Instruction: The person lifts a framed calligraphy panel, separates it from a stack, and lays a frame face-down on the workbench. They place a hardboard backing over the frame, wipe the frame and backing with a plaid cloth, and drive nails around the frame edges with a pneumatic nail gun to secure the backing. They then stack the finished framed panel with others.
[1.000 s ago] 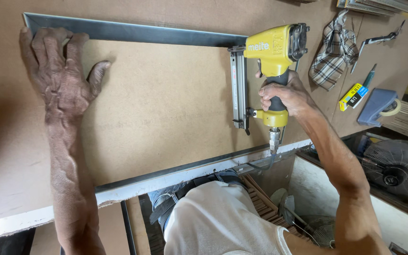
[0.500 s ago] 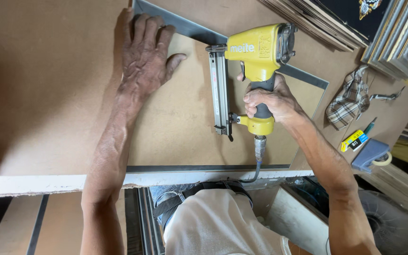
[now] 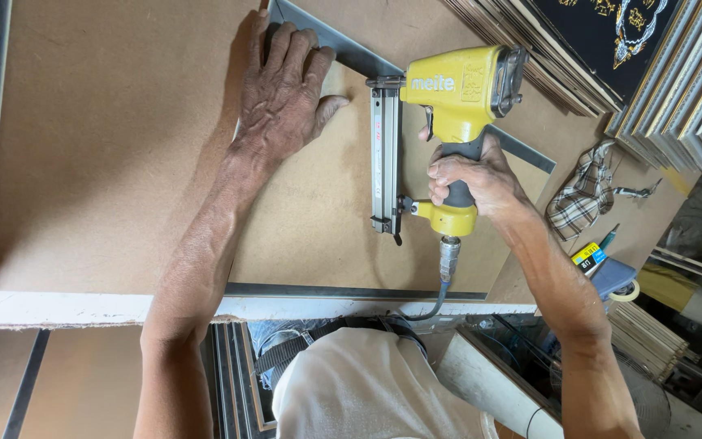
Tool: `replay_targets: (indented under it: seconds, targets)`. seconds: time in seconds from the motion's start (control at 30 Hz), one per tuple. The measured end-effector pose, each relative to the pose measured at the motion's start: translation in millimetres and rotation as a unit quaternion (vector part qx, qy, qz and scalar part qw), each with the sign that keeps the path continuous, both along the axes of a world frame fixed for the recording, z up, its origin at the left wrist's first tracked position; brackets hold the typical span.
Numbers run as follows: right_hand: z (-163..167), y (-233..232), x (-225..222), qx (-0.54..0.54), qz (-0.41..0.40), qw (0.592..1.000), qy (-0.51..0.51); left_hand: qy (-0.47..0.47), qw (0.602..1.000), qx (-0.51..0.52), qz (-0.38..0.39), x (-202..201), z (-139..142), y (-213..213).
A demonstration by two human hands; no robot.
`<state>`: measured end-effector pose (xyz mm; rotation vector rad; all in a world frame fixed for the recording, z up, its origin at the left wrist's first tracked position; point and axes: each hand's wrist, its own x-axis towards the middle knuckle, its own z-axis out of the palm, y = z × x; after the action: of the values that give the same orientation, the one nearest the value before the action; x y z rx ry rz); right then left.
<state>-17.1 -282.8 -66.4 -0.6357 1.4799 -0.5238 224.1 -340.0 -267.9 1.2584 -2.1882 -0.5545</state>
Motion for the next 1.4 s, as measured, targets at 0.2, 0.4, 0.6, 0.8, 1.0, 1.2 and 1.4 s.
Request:
replay_targets:
  seconds: [0.2,0.4,0.6,0.8,1.0,1.2,1.4]
  targets:
    - [-1.1,-4.2,0.8,0.004,0.01,1.0,0.01,-0.008,1.0,-0.002,0.004,-0.3,-1.9,-0.2]
    - [5.1,-10.2,7.8,0.004,0.031,0.999,0.017,0.029,0.999,0.011,0.009,8.1,7.8,-2.3]
    - [12.4,-29.0,33.2,-0.023,0.201,0.979,-0.029,0.068,0.994,0.028,0.076,61.4,35.6,59.8]
    - [10.9,-49.8,61.2,-0.023,0.28,0.959,-0.026,0.063,0.988,0.053,0.128,72.9,44.6,110.1]
    - [15.2,-56.6,73.2,-0.013,0.298,0.954,-0.018,0.07,0.985,0.066,0.14,73.7,42.6,106.8]
    - [18.9,-57.8,80.0,-0.011,0.311,0.95,0.015,0.062,0.986,0.058,0.141,73.9,40.6,108.3]
    - [17.8,-58.1,82.0,-0.008,0.311,0.95,0.02,0.057,0.986,0.067,0.138,73.8,36.2,105.8]
